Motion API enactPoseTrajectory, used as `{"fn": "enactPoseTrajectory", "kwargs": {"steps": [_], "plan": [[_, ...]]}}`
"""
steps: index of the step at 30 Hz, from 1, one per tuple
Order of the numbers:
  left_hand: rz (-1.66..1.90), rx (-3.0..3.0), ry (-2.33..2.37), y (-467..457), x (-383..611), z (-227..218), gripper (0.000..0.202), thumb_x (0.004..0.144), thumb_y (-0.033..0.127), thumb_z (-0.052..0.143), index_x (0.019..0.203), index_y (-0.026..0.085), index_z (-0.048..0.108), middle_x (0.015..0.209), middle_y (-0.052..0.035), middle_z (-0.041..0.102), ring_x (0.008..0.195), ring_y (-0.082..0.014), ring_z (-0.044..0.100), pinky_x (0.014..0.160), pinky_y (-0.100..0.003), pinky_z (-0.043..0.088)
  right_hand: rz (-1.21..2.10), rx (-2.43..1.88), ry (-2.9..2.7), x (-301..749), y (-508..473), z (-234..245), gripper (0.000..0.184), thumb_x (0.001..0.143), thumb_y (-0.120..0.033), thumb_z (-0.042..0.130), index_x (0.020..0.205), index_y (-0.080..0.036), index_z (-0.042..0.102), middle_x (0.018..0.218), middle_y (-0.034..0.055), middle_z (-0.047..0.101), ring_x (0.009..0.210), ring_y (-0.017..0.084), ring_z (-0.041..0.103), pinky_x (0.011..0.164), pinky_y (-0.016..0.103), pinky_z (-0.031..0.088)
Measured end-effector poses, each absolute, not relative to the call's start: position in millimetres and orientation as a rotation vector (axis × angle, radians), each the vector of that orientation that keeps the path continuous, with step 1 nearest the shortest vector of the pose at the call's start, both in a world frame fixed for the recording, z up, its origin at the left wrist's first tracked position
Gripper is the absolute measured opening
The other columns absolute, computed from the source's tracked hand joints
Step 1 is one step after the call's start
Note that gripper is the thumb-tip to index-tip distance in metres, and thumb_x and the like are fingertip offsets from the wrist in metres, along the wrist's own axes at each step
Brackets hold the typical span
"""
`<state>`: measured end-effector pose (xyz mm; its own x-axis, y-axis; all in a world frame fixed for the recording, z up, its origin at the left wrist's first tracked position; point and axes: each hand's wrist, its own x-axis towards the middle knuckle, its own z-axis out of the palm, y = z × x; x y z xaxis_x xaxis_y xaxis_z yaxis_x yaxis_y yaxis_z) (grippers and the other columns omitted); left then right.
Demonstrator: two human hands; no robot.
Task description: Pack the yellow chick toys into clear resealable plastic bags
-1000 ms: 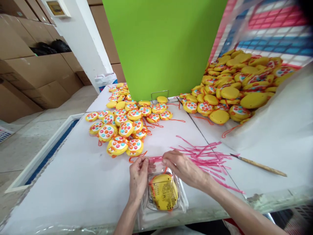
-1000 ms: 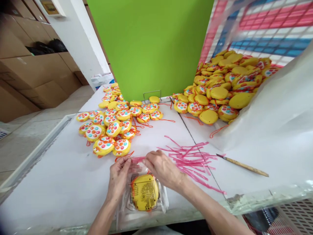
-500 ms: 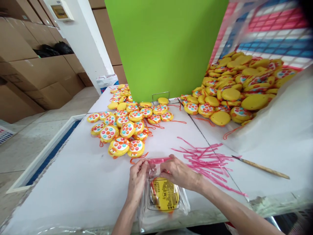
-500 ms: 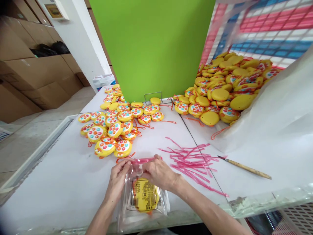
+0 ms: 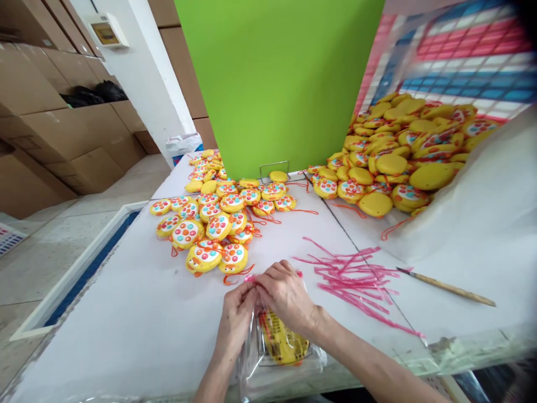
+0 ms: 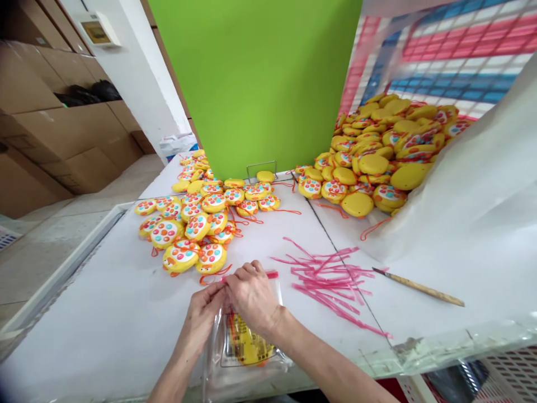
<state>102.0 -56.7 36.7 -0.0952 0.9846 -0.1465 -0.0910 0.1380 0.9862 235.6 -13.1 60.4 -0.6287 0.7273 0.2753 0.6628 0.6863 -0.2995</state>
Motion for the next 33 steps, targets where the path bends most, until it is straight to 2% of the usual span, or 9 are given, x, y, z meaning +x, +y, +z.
{"fn": "enactPoseTrajectory", "kwargs": {"steps": [5, 9, 11, 15, 22, 26, 28, 30, 33], "plan": [[1.116, 1.321, 1.553, -60.7, 104.3, 43.2, 0.022, 0.082, 0.03, 0.051, 0.082, 0.014, 0.067, 0.067, -0.0027, 0.064, 0.066, -0.0191, 0.058, 0.06, -0.026, 0.044, 0.092, -1.037, -2.576, 228.5, -10.3, 57.9, 0.01, 0.084, -0.021, 0.063, 0.075, -0.017, 0.061, 0.074, 0.0036, 0.065, 0.077, 0.021, 0.055, 0.076, 0.033, 0.035], [1.049, 1.441, 1.629, -63.4, 106.1, 42.9, 0.025, 0.085, 0.032, 0.048, 0.091, 0.016, 0.067, 0.081, -0.0061, 0.069, 0.075, -0.0223, 0.063, 0.068, -0.029, 0.047, 0.158, -1.075, -2.484, 229.1, -7.2, 56.4, 0.015, 0.084, -0.015, 0.058, 0.07, -0.017, 0.059, 0.072, 0.0029, 0.065, 0.074, 0.019, 0.057, 0.075, 0.031, 0.036], [1.055, 1.4, 1.617, -63.8, 105.4, 40.8, 0.026, 0.085, 0.033, 0.048, 0.093, 0.017, 0.066, 0.088, -0.0075, 0.071, 0.081, -0.0232, 0.065, 0.073, -0.03, 0.049, 0.22, -1.164, -2.397, 237.8, -3.5, 54.8, 0.013, 0.082, -0.014, 0.057, 0.07, -0.018, 0.059, 0.072, 0.0014, 0.066, 0.073, 0.017, 0.058, 0.074, 0.028, 0.038], [1.108, 1.193, 1.595, -63.4, 99.3, 31.8, 0.023, 0.082, 0.037, 0.051, 0.085, 0.018, 0.062, 0.077, -0.006, 0.07, 0.072, -0.0222, 0.067, 0.066, -0.03, 0.051, 0.242, -1.393, -2.238, 290.1, 11.2, 44.0, 0.013, 0.081, -0.011, 0.051, 0.078, -0.019, 0.062, 0.075, 0.0008, 0.068, 0.073, 0.016, 0.061, 0.072, 0.025, 0.041], [1.144, 0.96, 1.469, -62.4, 99.1, 13.8, 0.023, 0.081, 0.041, 0.054, 0.08, 0.018, 0.057, 0.076, -0.0038, 0.068, 0.07, -0.0202, 0.067, 0.068, -0.03, 0.053, 0.073, -1.884, -1.984, 426.5, 21.0, 15.9, 0.02, 0.08, -0.023, 0.044, 0.078, -0.018, 0.063, 0.075, 0.0071, 0.068, 0.072, 0.023, 0.063, 0.063, 0.031, 0.044], [1.164, 0.972, 1.495, -62.7, 101.4, 17.6, 0.021, 0.08, 0.038, 0.056, 0.076, 0.018, 0.058, 0.068, 0.0, 0.065, 0.066, -0.0172, 0.065, 0.064, -0.025, 0.05, 0.039, -2.039, -1.963, 458.5, 1.1, 11.7, 0.023, 0.083, -0.032, 0.045, 0.076, -0.021, 0.064, 0.076, 0.0074, 0.067, 0.072, 0.027, 0.063, 0.058, 0.034, 0.043], [1.164, 0.978, 1.51, -63.3, 100.1, 19.7, 0.02, 0.08, 0.037, 0.057, 0.076, 0.018, 0.059, 0.067, 0.0006, 0.065, 0.067, -0.0167, 0.064, 0.062, -0.023, 0.048, 0.011, -2.037, -2.037, 464.0, -9.0, 16.0, 0.023, 0.083, -0.036, 0.047, 0.085, -0.022, 0.065, 0.082, 0.0073, 0.068, 0.079, 0.029, 0.062, 0.059, 0.035, 0.045], [1.157, 0.952, 1.504, -64.0, 98.4, 21.2, 0.017, 0.079, 0.035, 0.058, 0.078, 0.018, 0.06, 0.069, 0.0006, 0.067, 0.067, -0.0161, 0.064, 0.064, -0.023, 0.048, -0.032, -1.948, -2.069, 466.6, -16.0, 24.0, 0.03, 0.082, -0.036, 0.049, 0.106, -0.022, 0.062, 0.097, 0.0091, 0.066, 0.091, 0.029, 0.061, 0.064, 0.036, 0.048], [1.133, 0.912, 1.508, -64.6, 97.4, 23.7, 0.014, 0.077, 0.032, 0.059, 0.08, 0.018, 0.059, 0.072, 0.0001, 0.069, 0.064, -0.0152, 0.064, 0.067, -0.025, 0.049, 0.196, -1.783, -2.039, 464.4, -20.2, 36.8, 0.048, 0.079, -0.032, 0.053, 0.126, -0.022, 0.051, 0.104, 0.009, 0.065, 0.082, 0.023, 0.063, 0.062, 0.032, 0.051]]}}
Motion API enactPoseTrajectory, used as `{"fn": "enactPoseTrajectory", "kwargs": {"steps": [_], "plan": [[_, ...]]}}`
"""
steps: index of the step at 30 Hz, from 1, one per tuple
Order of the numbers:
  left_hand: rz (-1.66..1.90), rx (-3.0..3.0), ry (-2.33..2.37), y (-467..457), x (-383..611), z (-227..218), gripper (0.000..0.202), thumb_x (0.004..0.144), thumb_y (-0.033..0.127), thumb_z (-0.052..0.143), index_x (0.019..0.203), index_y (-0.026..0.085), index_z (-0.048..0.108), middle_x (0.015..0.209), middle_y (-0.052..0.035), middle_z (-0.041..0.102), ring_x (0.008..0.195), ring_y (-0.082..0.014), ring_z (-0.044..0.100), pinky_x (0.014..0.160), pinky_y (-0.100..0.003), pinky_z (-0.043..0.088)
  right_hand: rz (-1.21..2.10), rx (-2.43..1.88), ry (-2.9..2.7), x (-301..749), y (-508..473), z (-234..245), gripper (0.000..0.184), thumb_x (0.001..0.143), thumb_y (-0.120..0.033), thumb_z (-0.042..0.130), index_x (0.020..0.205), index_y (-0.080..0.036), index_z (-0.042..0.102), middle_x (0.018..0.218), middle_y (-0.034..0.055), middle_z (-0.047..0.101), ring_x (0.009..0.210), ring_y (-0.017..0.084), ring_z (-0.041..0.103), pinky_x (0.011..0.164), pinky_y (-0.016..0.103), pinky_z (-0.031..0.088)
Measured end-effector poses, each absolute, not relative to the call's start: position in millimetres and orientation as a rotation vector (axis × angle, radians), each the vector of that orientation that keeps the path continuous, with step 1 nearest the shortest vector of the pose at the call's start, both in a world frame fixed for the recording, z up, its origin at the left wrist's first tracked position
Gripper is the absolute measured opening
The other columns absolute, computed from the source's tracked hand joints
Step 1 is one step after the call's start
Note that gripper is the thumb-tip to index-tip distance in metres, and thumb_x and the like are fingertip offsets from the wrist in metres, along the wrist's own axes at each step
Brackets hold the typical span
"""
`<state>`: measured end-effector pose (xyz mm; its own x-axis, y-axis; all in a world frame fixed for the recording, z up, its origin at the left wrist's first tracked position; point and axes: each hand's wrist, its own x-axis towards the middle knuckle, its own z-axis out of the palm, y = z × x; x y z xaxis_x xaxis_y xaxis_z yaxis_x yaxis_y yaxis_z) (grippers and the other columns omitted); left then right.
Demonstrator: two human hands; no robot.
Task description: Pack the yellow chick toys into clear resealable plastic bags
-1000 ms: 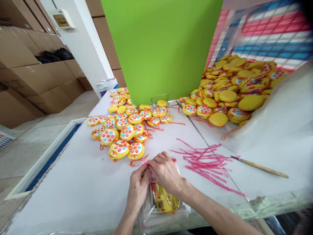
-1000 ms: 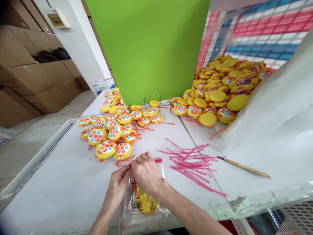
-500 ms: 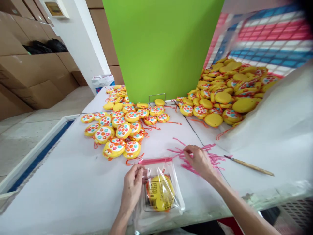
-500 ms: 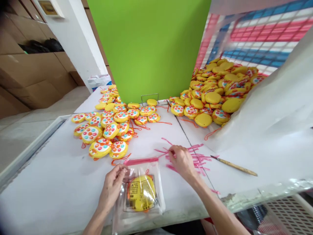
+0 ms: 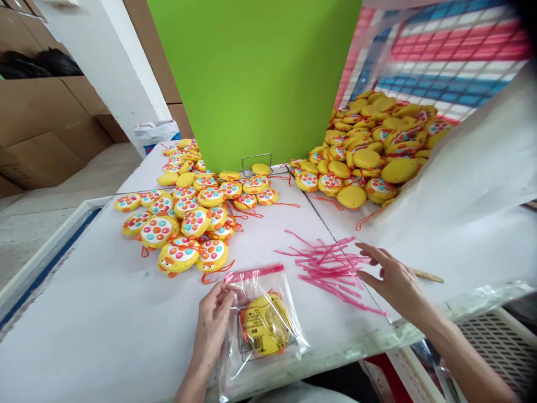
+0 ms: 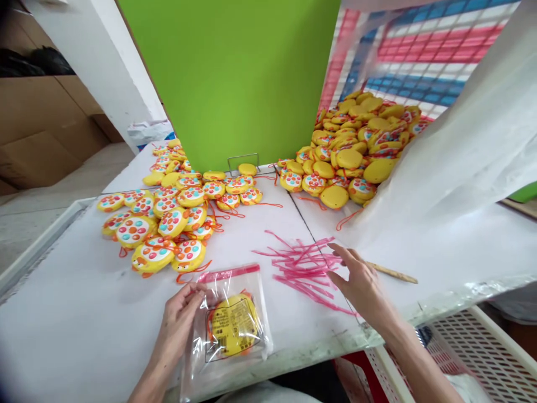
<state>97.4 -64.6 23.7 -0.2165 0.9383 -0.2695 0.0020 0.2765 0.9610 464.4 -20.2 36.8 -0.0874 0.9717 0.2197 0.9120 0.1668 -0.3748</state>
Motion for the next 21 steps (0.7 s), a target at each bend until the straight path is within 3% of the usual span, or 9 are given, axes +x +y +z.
{"fn": "enactPoseTrajectory", "kwargs": {"steps": [3, 6, 10, 17, 21], "plan": [[1.13, 0.905, 1.509, -64.7, 98.1, 26.4, 0.014, 0.077, 0.032, 0.059, 0.08, 0.018, 0.058, 0.072, -0.0003, 0.07, 0.067, -0.0165, 0.066, 0.068, -0.026, 0.05, 0.4, -1.662, -2.086, 447.1, -21.5, 43.8, 0.05, 0.076, -0.029, 0.055, 0.126, -0.023, 0.053, 0.108, 0.0091, 0.064, 0.081, 0.022, 0.064, 0.065, 0.032, 0.052], [1.143, 0.882, 1.445, -65.1, 98.8, 27.4, 0.017, 0.077, 0.034, 0.06, 0.081, 0.018, 0.057, 0.074, -0.0016, 0.071, 0.073, -0.0192, 0.068, 0.072, -0.029, 0.051, 0.425, -1.569, -2.074, 410.9, -21.8, 47.9, 0.033, 0.079, -0.021, 0.049, 0.109, -0.021, 0.063, 0.105, 0.0085, 0.066, 0.087, 0.022, 0.064, 0.074, 0.033, 0.051], [1.163, 0.834, 1.399, -65.4, 99.6, 27.9, 0.023, 0.075, 0.037, 0.063, 0.083, 0.017, 0.056, 0.076, -0.0045, 0.072, 0.075, -0.0215, 0.07, 0.073, -0.031, 0.052, 0.776, -1.431, -2.075, 353.3, -13.1, 54.6, 0.024, 0.077, -0.015, 0.047, 0.085, -0.019, 0.069, 0.084, 0.0049, 0.071, 0.071, 0.018, 0.063, 0.068, 0.029, 0.048], [1.177, 0.829, 1.397, -63.8, 103.5, 31.5, 0.023, 0.073, 0.037, 0.064, 0.081, 0.017, 0.056, 0.076, -0.0036, 0.073, 0.072, -0.0202, 0.07, 0.068, -0.029, 0.053, 1.184, -1.299, -1.977, 310.3, 17.8, 37.7, 0.017, 0.075, -0.031, 0.064, 0.076, -0.016, 0.07, 0.066, 0.0005, 0.067, 0.061, 0.014, 0.059, 0.055, 0.022, 0.043], [1.18, 0.891, 1.408, -65.0, 98.5, 29.2, 0.02, 0.076, 0.036, 0.063, 0.081, 0.018, 0.056, 0.077, -0.0027, 0.072, 0.071, -0.0187, 0.069, 0.068, -0.027, 0.052, 1.333, -1.236, -1.919, 311.5, 20.8, 24.0, 0.007, 0.07, -0.021, 0.064, 0.069, -0.014, 0.065, 0.056, -0.0026, 0.061, 0.053, 0.011, 0.056, 0.048, 0.019, 0.041]]}}
